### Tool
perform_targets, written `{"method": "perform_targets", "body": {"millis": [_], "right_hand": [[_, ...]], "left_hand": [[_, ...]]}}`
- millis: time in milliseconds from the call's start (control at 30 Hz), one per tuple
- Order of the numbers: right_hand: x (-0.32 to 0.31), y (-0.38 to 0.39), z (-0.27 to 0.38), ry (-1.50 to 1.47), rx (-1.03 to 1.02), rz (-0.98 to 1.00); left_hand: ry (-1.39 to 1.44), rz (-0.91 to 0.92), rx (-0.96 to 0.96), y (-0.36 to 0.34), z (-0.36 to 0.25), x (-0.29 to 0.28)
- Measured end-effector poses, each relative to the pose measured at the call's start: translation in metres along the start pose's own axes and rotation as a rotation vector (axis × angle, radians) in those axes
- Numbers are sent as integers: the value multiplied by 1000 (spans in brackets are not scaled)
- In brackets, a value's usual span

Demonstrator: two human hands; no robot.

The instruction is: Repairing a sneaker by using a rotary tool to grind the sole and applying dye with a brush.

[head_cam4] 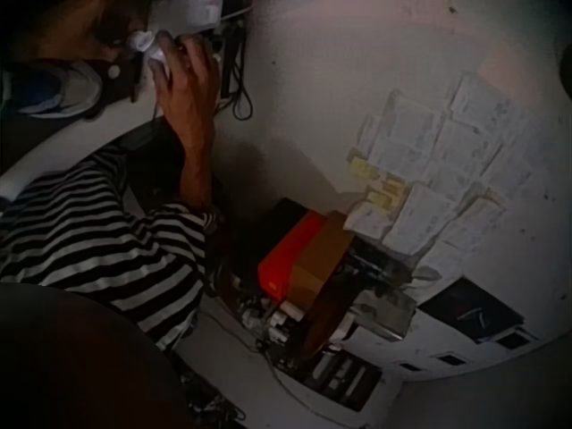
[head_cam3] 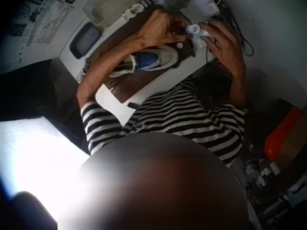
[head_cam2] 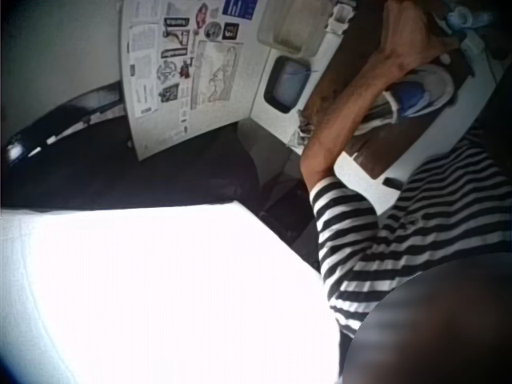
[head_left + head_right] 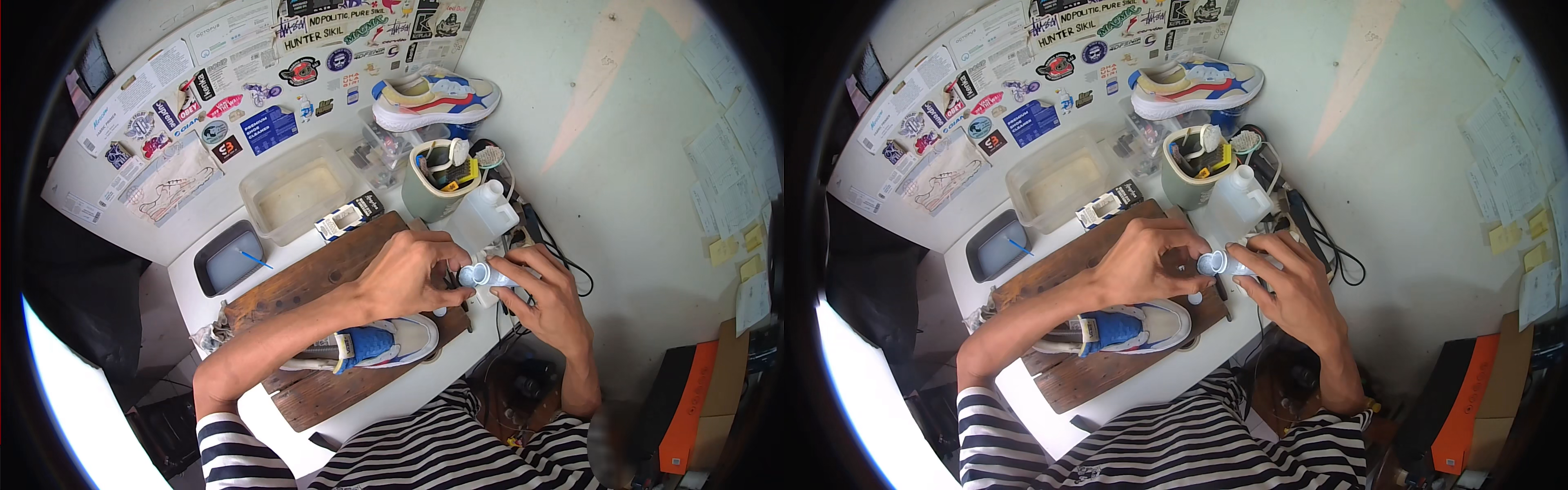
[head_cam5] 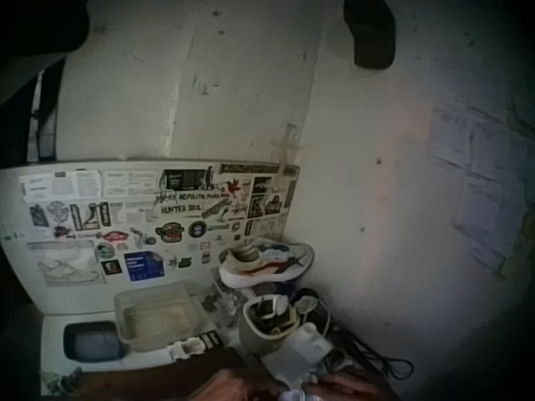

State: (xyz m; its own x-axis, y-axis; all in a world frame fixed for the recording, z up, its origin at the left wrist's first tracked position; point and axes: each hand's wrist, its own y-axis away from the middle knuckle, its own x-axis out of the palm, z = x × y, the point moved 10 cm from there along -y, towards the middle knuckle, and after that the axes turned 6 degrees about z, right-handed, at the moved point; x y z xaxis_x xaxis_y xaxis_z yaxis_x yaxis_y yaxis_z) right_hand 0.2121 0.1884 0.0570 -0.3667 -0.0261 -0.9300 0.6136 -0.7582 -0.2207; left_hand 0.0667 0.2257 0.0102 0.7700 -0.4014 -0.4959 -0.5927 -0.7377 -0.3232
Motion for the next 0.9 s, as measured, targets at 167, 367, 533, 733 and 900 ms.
{"method": "perform_targets", "body": {"millis": [167, 367, 533, 733, 900], "right_hand": [[-1, -1, 2, 21, -13, -4], [-1, 0, 2, 29, -8, 3], [-3, -1, 4, 17, 1, 2], [-4, -1, 3, 26, -16, -5], [-5, -2, 4, 20, -4, -3]], "left_hand": [[6, -1, 7, 0, 2, 1], [-25, -20, 41, 0, 0, 0], [-11, -22, 39, 1, 1, 1], [-13, 27, -27, 0, 3, 3], [-11, 27, -22, -1, 3, 2]]}}
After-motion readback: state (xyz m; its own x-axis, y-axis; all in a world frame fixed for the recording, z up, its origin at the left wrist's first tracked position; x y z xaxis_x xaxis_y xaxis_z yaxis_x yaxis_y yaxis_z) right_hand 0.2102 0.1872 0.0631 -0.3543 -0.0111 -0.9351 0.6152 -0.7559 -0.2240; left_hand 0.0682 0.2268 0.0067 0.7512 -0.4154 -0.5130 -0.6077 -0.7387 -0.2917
